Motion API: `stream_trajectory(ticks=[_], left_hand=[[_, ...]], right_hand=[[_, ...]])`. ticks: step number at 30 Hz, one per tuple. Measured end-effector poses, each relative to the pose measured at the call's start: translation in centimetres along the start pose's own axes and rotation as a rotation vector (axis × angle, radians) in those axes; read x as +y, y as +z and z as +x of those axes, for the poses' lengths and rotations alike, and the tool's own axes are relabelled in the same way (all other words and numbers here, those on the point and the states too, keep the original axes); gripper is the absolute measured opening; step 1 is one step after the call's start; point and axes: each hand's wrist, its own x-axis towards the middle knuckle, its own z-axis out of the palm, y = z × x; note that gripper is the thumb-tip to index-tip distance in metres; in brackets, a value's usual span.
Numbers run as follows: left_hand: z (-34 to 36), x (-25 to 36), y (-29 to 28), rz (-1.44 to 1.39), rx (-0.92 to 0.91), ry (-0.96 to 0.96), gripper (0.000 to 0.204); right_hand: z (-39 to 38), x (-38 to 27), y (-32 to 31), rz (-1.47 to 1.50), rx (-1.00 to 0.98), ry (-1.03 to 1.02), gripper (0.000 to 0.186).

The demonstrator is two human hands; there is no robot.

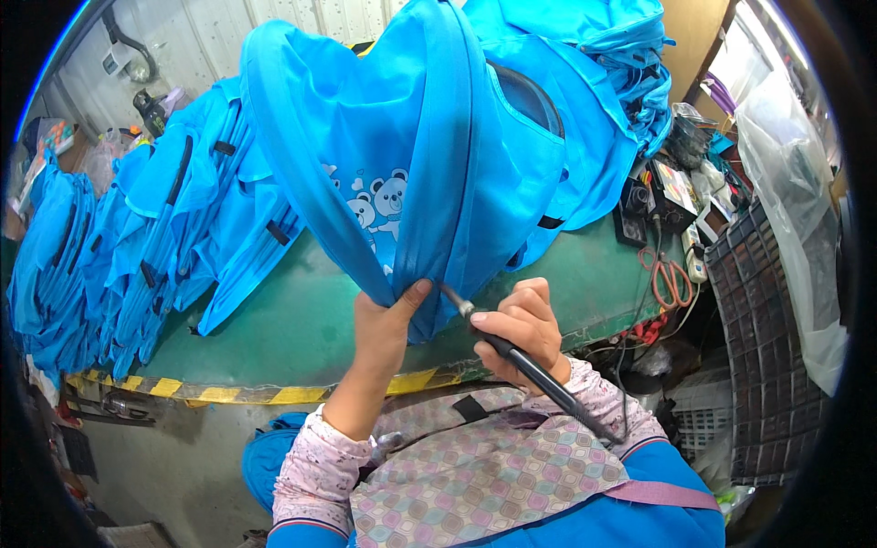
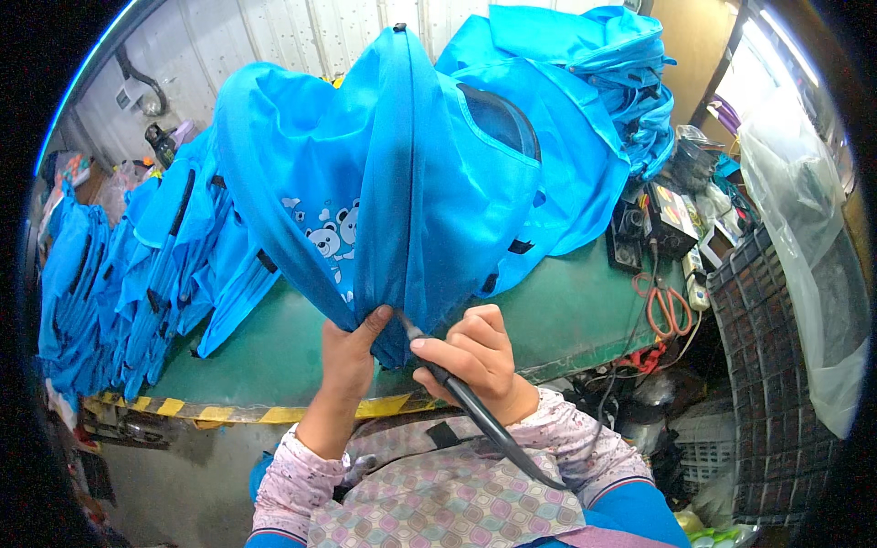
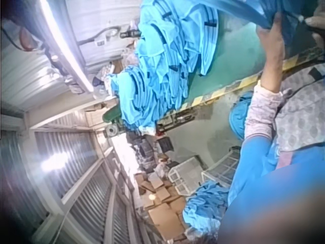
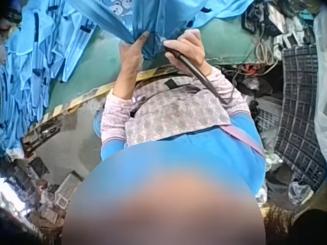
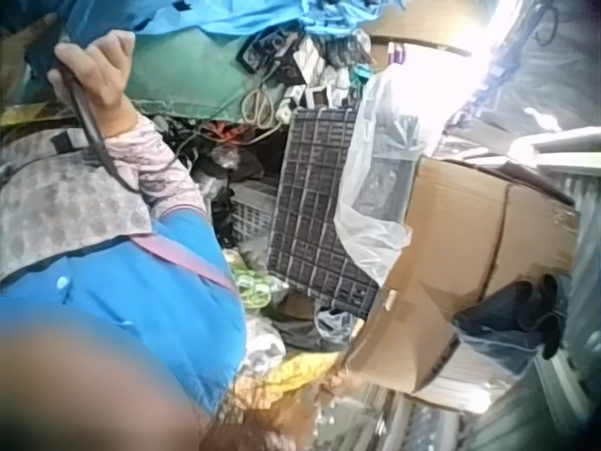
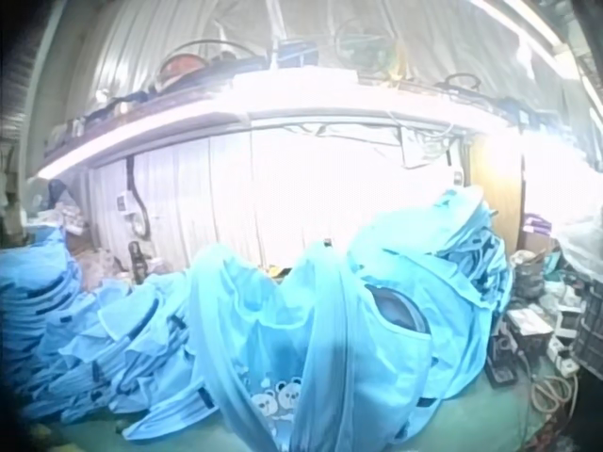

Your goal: The person repeatedly picks up blue fabric bags from a pile, uses a handheld soldering iron to press along seams and edges, then places the finished bags onto a separate pile. The process is repeated continuously throughout the clip.

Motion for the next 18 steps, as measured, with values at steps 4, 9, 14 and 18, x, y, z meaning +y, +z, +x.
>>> stream_trajectory(ticks=[4,9,14,18], left_hand=[[-1.0,-1.0,0.6,0.073,0.217,0.22,0.029],[-2.8,-3.5,-1.2,0.017,0.169,0.281,0.017],[-0.9,-3.5,0.3,-0.111,0.192,0.214,0.014],[-0.9,-3.3,0.7,-0.12,0.2,0.192,0.014]], right_hand=[[1.3,2.0,0.4,-0.098,0.047,-0.151,0.039],[2.0,1.8,0.0,-0.117,0.022,-0.1,0.04],[1.5,-0.1,0.1,-0.05,-0.012,-0.096,0.032],[0.9,-0.1,0.6,-0.087,-0.056,-0.116,0.03]])
